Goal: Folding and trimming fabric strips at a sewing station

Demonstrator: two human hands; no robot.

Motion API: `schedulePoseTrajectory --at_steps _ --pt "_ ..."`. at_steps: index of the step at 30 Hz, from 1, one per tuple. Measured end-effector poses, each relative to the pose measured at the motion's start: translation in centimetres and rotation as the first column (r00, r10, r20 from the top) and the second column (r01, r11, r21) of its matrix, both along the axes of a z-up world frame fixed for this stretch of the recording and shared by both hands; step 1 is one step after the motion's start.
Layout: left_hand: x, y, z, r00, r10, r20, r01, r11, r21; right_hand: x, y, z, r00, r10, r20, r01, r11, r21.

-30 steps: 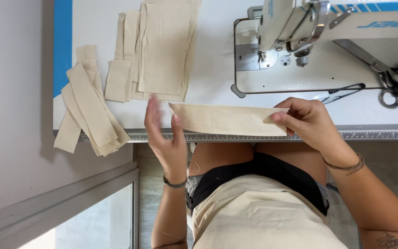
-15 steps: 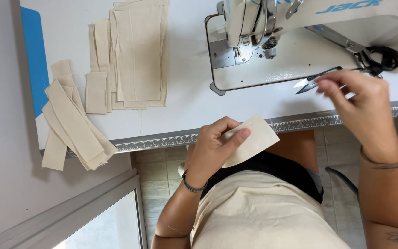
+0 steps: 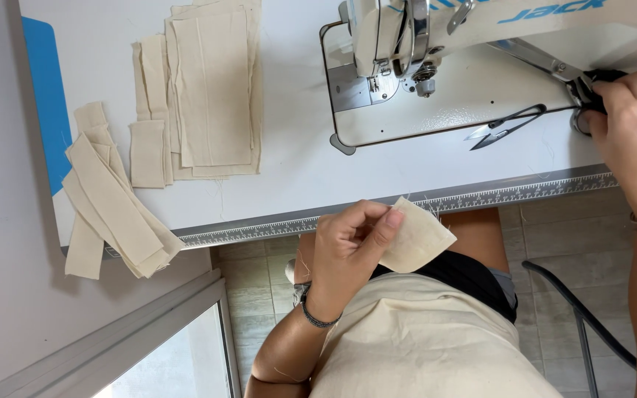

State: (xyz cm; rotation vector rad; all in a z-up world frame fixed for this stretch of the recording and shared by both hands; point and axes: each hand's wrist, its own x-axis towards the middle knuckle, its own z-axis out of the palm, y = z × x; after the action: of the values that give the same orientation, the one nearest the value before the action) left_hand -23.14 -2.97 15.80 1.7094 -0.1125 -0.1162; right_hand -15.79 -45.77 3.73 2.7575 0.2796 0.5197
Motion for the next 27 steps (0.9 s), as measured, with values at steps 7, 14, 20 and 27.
schedulePoseTrajectory --at_steps 7,14,20,27 --pt "0.3 -0.1 0.1 1.0 -0.028 -0.001 0.028 0.999 -0.024 -2.3 5.0 4.2 0.999 -0.052 0.001 0.052 0.996 -0.077" --pt "0.7 -1.2 1.1 0.984 -0.176 0.035 0.172 0.981 0.094 -5.7 20.1 16.8 0.836 0.522 -0.169 -0.031 0.352 0.935" --pt "0.1 0.2 2.6 0.969 -0.242 -0.04 0.24 0.969 -0.05 -5.0 22.8 17.3 0.871 0.478 -0.116 0.009 0.221 0.975" --pt "-0.1 0.5 4.4 0.979 -0.204 0.017 0.204 0.977 -0.053 -5.4 20.6 16.9 0.682 0.6 0.418 -0.719 0.447 0.532"
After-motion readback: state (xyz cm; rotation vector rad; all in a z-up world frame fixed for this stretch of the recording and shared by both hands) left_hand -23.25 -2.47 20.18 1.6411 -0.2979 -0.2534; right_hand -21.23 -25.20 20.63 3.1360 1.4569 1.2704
